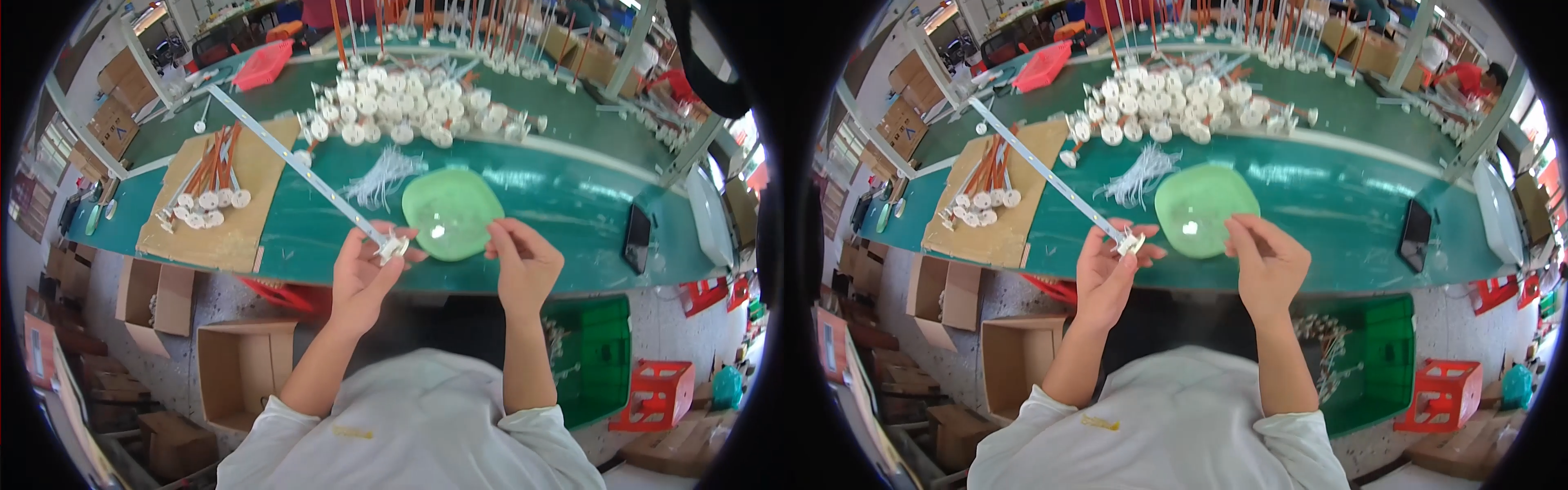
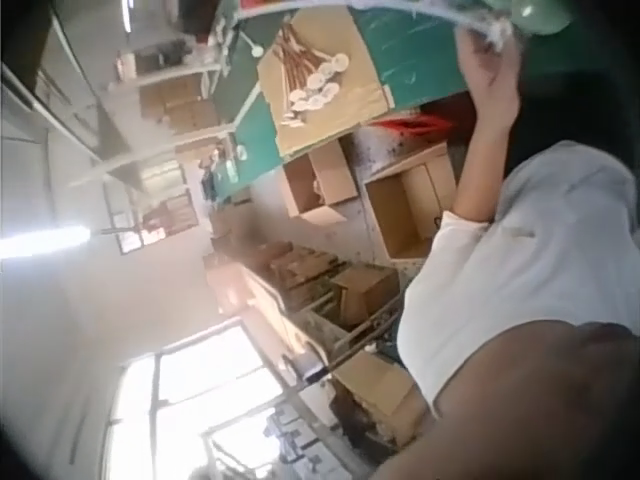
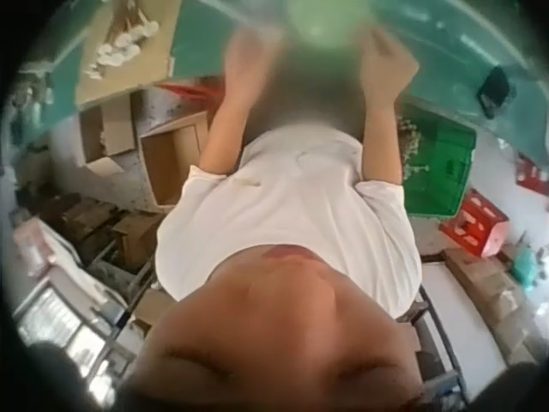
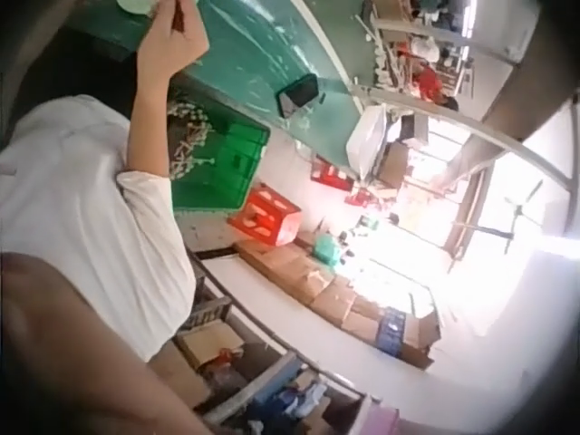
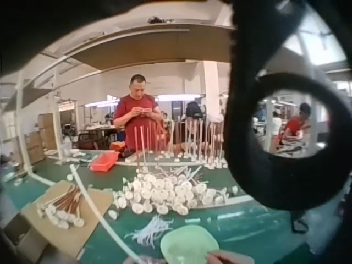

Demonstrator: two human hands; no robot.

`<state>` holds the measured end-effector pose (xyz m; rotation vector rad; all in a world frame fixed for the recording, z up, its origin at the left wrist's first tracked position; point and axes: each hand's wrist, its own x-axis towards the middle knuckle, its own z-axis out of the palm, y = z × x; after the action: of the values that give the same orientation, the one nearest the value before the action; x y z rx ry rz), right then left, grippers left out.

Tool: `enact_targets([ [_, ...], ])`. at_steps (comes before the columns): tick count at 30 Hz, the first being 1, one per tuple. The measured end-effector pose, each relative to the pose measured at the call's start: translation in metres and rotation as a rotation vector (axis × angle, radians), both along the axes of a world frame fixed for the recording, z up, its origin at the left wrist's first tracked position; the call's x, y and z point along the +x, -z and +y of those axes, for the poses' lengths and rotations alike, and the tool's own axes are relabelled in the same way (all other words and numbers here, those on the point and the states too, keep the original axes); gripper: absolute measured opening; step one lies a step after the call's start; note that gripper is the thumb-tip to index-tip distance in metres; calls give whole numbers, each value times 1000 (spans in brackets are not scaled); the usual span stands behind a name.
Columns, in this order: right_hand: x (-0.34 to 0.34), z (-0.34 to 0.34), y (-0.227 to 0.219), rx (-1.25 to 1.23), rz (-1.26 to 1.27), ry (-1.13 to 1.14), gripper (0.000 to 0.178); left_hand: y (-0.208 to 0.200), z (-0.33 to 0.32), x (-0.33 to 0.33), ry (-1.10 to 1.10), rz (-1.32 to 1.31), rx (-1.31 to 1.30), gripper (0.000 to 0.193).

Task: Assembling LED light strips onto white plastic bases and managing wiring at a workstation.

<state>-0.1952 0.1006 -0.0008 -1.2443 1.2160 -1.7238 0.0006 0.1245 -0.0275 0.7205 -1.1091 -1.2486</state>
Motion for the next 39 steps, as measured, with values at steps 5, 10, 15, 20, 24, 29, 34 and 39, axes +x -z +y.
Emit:
enact_targets([
  [5,9,38,14,75,-320,-235,11,-4,21,-22,120,151,23,34],
  [10,11,59,24,60,-244,-259,9,-6,32,-36,160,220,155,38],
  [15,17,58,29,3,-142,-244,8,-7,37,-47,189,215,110,41],
  [20,20,53,32,-40,-93,-118,7,-7,31,-56,155,330,72,38],
  [24,24,30,38,-526,397,133,14,-22,9,-68,92,405,74,39],
  [29,20,20,25,-528,442,180,16,-34,-20,-70,135,545,86,39],
  [34,15,16,30,-495,430,180,17,-35,-44,-66,228,593,108,36],
  [39,-2,24,31,-491,427,205,16,-26,-79,-66,29,176,1,33],
])
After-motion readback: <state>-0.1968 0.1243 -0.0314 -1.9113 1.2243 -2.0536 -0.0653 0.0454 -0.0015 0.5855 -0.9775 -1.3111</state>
